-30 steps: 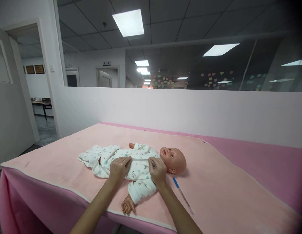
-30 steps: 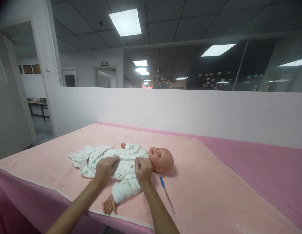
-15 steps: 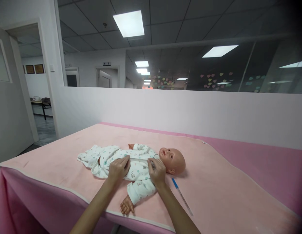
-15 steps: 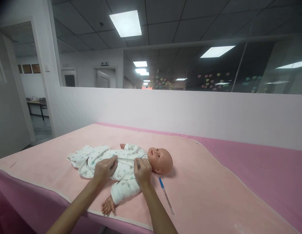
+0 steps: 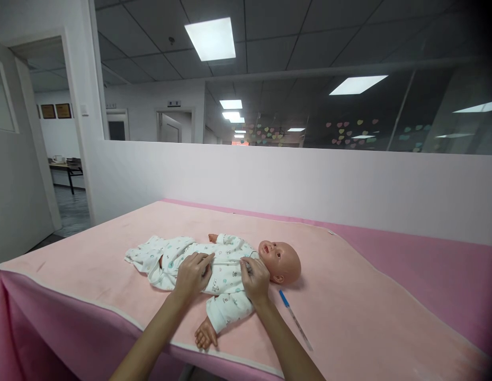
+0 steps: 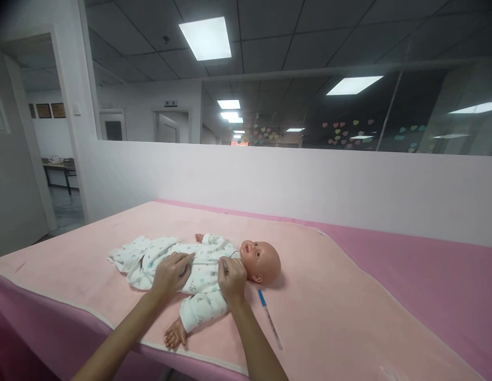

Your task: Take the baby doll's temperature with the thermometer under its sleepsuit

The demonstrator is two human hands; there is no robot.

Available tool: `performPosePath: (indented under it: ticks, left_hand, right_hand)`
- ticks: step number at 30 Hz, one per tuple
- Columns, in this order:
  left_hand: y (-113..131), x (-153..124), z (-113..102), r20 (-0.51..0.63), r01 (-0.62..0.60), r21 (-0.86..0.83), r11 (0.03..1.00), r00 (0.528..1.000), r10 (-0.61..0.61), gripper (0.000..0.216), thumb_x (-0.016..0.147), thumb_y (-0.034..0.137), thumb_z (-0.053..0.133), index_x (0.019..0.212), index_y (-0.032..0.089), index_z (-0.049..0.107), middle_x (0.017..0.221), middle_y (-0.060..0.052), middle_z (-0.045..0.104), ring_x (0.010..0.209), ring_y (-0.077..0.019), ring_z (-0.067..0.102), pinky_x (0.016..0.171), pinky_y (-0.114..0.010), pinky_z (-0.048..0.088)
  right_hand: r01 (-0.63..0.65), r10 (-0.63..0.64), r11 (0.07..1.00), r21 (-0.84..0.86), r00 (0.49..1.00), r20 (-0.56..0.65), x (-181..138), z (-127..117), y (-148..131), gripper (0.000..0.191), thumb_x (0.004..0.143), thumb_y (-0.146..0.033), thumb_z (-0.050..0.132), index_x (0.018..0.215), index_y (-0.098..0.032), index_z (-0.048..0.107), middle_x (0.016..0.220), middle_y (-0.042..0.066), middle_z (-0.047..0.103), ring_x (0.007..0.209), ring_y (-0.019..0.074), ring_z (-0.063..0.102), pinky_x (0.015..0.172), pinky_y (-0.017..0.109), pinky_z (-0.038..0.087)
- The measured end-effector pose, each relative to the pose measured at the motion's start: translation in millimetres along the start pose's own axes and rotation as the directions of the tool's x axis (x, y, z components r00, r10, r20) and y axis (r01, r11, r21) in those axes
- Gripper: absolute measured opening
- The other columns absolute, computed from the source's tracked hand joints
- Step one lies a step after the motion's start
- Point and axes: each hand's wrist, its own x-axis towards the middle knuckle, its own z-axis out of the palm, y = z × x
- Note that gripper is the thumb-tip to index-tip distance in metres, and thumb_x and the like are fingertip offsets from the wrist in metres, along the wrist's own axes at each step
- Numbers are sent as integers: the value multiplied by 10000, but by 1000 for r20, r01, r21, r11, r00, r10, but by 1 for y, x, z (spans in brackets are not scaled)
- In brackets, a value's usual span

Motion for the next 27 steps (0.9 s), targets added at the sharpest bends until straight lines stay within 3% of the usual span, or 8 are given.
performPosePath:
  ticks: [6, 13, 27]
  left_hand:
    - [1, 2, -2, -20, 11, -8, 1000, 1000, -11, 223, 811, 157, 444, 961, 205, 603, 842, -65, 610, 764, -190, 547, 654, -319, 426]
    - [-5, -1, 5, -79, -44, -65, 997, 996, 39, 251, 844, 155, 421, 1019, 205, 594, 929, -68, 655, 848, -190, 585, 729, -341, 457]
    - [-4, 0, 4, -67, -27, -172, 985, 998, 16, 205, 843, 154, 444, 913, 218, 626, 844, -36, 663, 800, -171, 580, 732, -321, 448]
  right_hand:
    - [-9, 9, 1000, -4, 1000, 11, 1, -1, -1, 185, 827, -210, 445, 751, -176, 610, 667, 41, 626, 630, 158, 551, 604, 272, 420]
    - [-7, 7, 1000, -6, 1000, 5, 1, -1, -1, 191, 827, -211, 437, 750, -178, 610, 670, 40, 629, 629, 158, 552, 601, 272, 422]
    - [-12, 12, 1000, 1, 1000, 14, 1, 0, 0, 172, 822, -196, 452, 760, -175, 611, 685, 39, 636, 648, 161, 557, 624, 274, 423]
